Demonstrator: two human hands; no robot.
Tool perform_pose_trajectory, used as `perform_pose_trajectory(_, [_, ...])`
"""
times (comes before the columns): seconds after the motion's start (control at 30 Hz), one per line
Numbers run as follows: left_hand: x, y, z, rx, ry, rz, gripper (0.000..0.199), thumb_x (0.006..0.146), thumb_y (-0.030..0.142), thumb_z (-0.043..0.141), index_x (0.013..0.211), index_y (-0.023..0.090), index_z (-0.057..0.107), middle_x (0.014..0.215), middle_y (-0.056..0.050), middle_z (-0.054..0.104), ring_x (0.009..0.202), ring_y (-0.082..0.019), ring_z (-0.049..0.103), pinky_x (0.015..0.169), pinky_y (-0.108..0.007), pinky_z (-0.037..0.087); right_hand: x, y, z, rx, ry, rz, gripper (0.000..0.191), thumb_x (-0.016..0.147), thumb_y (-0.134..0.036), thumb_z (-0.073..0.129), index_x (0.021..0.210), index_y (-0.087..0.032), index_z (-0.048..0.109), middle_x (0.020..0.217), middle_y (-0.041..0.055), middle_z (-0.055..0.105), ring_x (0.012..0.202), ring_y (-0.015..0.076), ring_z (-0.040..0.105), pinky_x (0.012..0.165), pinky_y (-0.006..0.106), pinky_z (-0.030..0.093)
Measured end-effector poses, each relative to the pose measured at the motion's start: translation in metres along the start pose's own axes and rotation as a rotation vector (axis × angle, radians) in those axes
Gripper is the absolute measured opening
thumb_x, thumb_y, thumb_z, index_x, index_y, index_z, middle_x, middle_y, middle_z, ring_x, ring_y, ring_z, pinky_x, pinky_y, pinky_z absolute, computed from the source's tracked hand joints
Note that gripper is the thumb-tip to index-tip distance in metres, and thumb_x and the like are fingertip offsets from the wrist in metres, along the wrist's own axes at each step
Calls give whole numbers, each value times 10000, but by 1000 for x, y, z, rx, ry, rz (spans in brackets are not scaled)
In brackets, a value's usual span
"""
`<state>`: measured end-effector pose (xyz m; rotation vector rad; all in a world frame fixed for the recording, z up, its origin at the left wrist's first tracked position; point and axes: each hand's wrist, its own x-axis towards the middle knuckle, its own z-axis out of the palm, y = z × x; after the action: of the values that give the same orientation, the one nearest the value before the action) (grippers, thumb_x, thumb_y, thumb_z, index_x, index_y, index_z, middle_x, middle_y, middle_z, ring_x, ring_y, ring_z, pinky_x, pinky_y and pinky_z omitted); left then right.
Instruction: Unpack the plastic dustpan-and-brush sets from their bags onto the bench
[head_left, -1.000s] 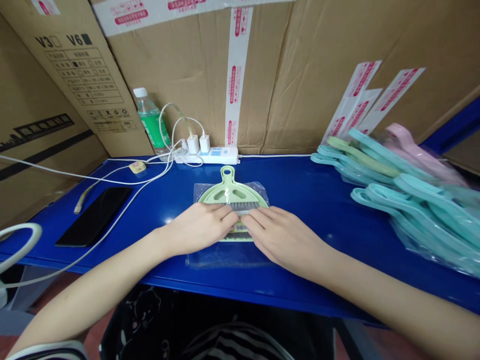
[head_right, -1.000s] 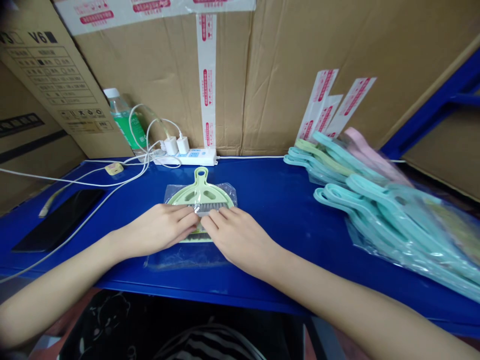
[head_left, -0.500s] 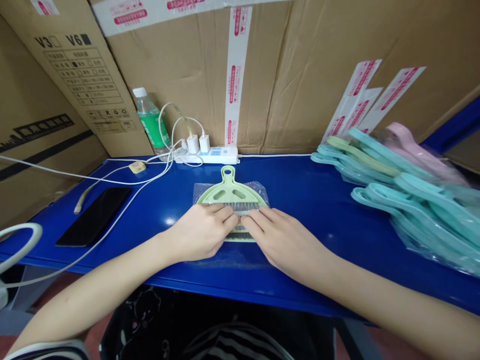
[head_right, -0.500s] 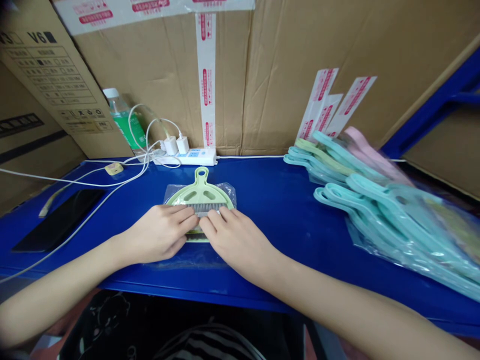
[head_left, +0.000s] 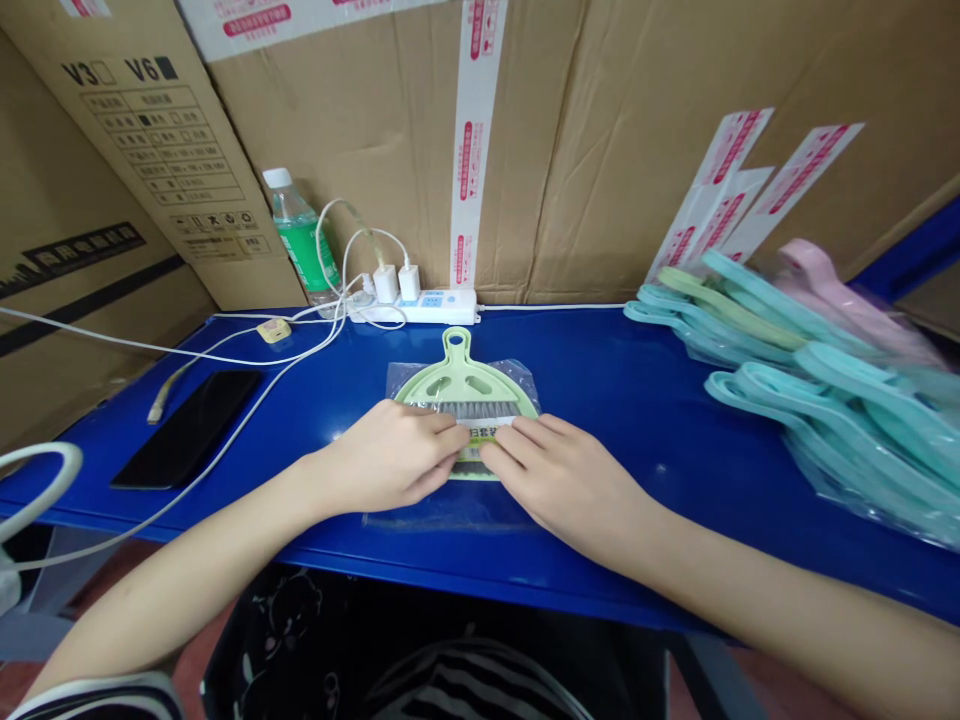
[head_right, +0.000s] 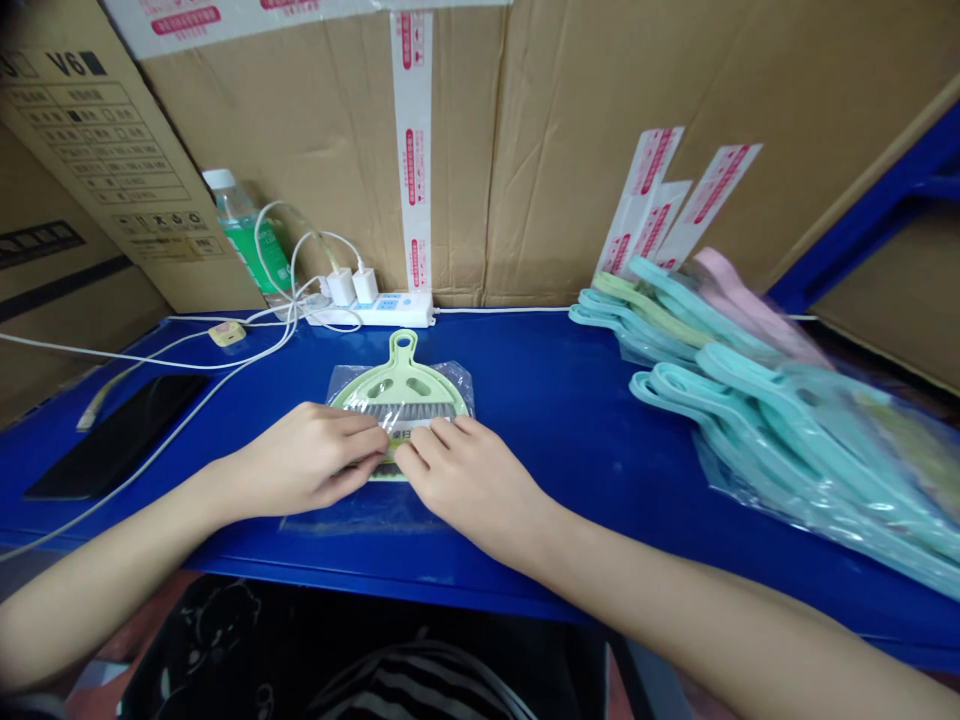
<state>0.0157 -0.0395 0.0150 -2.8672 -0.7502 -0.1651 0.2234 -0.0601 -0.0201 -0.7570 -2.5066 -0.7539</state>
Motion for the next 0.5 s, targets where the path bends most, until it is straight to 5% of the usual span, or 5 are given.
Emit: perform_pose_trajectory(0.5, [0, 0, -3, -119, 60, 41, 321, 961, 222, 363, 736, 172, 586, 669, 0, 548, 544, -114, 502, 489, -241, 362, 2, 2, 4, 28, 34, 0, 272, 853, -23, 401, 717, -181, 577, 626, 16, 539, 609, 180, 483, 585, 301, 325])
